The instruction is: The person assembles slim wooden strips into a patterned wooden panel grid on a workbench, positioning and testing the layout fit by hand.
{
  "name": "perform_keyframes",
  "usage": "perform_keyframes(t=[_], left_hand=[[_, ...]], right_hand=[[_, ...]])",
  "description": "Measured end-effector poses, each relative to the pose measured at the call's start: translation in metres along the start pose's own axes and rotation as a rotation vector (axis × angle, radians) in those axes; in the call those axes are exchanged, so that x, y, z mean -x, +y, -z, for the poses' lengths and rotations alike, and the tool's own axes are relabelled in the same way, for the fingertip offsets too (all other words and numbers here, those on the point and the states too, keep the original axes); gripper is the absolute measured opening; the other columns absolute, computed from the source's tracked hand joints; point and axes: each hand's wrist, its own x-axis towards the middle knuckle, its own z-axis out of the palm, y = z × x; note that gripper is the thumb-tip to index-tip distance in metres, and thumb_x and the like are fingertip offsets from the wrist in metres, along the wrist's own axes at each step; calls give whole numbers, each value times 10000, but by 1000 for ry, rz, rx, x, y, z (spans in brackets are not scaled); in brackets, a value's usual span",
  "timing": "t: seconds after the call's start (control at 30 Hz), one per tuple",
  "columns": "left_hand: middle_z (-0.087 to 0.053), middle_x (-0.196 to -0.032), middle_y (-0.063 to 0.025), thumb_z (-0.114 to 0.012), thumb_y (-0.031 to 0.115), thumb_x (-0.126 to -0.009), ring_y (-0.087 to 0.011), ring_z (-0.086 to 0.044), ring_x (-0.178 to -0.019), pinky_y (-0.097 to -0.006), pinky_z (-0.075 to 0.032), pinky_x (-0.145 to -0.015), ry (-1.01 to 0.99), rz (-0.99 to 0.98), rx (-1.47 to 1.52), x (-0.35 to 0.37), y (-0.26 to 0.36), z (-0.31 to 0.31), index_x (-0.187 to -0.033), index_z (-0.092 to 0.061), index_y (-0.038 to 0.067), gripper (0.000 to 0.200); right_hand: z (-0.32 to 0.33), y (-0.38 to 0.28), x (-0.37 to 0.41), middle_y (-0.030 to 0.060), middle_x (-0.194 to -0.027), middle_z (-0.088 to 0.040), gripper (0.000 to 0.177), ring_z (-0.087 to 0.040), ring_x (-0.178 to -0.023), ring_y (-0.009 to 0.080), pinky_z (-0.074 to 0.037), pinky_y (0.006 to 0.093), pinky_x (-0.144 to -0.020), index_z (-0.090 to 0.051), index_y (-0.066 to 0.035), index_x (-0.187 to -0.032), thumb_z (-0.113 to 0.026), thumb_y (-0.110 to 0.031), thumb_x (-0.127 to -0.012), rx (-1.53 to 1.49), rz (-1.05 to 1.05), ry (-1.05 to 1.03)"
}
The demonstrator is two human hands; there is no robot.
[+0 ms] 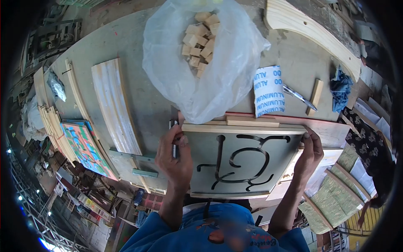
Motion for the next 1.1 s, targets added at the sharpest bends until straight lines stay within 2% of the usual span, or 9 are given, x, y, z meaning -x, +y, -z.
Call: perform_keyframes(t=[0.1,0.37,0.53,0.6,0.67,0.77,0.87,0.93,1.1], left_hand=[[-680,-906,-119,-616,-41,-873,-188,-643,-799,-295,-513,-718,24,-1,23,0,0,-2,-1109,-651,-25,240],[-652,-965,-86,-612,-48,-886,-146,-606,-830,-272,-497,-742,74,19,-65,5,-3,24,-1118,-650,-9,239],[-596,-816,7,-634,75,-939,-73,-513,-741,-217,-432,-681,142,137,-2,27,-12,60,-999,-672,4,101],[-555,-743,24,-616,137,-962,-61,-477,-706,-214,-401,-642,143,142,-24,46,-14,80,-956,-672,-6,153],[-531,-738,34,-603,148,-967,-61,-453,-692,-226,-386,-619,150,250,12,63,-14,95,-974,-677,-11,176],[-516,-751,39,-619,95,-943,-50,-437,-671,-212,-375,-606,150,157,82,101,-31,109,-1031,-676,-2,143],[-544,-765,30,-618,55,-930,-49,-458,-664,-211,-387,-603,165,98,98,151,-44,127,-1038,-671,-1,133],[-543,-722,21,-602,48,-931,-58,-470,-643,-219,-403,-601,125,287,210,186,-49,137,-1027,-670,0,127],[-595,-770,-37,-501,67,-948,-88,-532,-683,-237,-443,-635,102,208,431,247,-98,128,-1112,-637,-18,229]], right_hand=[[2,1,-1,33,-837,-661,281,-531,-729,90,-426,235,-684,-720,1,-1078,-619,-202,-913,22,10,-13],[23,-2,-2,136,-1021,-711,357,-620,-989,197,-458,341,-936,-694,44,-1131,-554,-237,-960,-54,100,7],[61,3,19,11,-835,-506,131,-465,-812,101,-393,264,-817,-559,-20,-939,-667,-34,-866,-265,291,209],[82,4,38,17,-850,-548,118,-496,-815,102,-406,254,-820,-577,-15,-949,-666,-24,-872,-254,282,165],[98,16,58,52,-854,-621,105,-557,-801,121,-446,262,-799,-632,17,-993,-638,-41,-905,-263,294,170],[124,38,94,97,-821,-683,232,-615,-768,137,-503,285,-752,-677,59,-1098,-598,-107,-957,-116,237,150],[152,62,132,28,-652,-576,362,-528,-647,99,-411,253,-630,-690,54,-1044,-547,-277,-1009,73,183,109],[161,92,151,9,-601,-520,425,-484,-611,85,-355,246,-585,-697,42,-998,-525,-347,-1018,-91,175,46],[165,158,185,78,-909,-664,192,-635,-738,138,-498,262,-682,-645,10,-1070,-552,-45,-911,-348,118,-70]])
